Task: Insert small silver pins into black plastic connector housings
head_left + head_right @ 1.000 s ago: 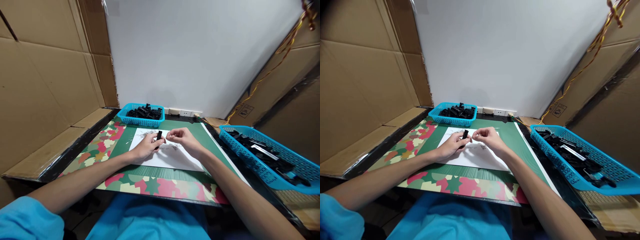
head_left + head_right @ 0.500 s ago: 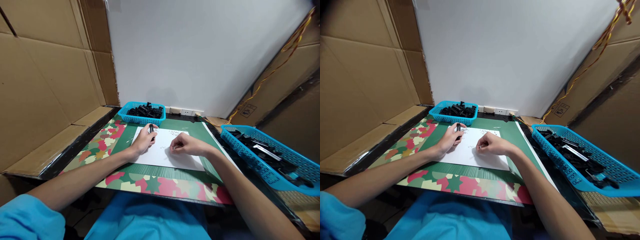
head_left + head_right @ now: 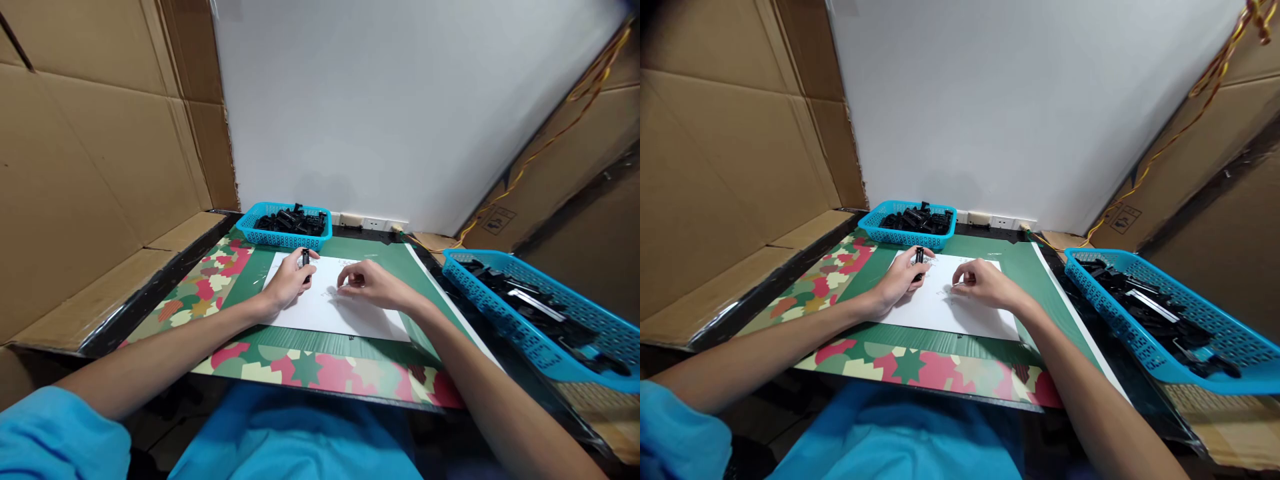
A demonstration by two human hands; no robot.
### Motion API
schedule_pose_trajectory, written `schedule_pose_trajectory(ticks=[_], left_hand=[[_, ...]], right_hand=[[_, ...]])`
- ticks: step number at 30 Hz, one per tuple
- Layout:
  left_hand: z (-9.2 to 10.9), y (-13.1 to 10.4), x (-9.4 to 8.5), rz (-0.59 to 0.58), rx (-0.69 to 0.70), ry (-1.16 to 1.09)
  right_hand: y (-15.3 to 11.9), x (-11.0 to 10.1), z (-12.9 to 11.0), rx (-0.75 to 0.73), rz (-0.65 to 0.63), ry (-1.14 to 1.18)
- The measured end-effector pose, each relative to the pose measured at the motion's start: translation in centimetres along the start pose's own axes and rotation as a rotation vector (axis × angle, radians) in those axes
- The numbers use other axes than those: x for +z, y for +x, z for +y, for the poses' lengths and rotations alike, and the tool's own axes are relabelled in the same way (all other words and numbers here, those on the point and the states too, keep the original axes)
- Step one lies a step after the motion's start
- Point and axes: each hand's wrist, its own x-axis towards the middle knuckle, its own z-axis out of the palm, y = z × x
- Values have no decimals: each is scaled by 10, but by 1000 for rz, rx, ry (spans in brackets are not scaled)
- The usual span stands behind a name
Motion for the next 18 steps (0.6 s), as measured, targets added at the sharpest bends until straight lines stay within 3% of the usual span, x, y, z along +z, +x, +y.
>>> schedule_pose_trajectory(ticks=[7, 13, 18], left_hand=[[2, 0, 1, -6, -3, 7], [7, -3, 4, 7, -32, 12], [10, -3, 4, 17, -42, 8]], right_hand=[[8, 15, 9, -130, -70, 91], [22, 35, -4, -135, 18, 85], [21, 19, -4, -137, 35, 110]])
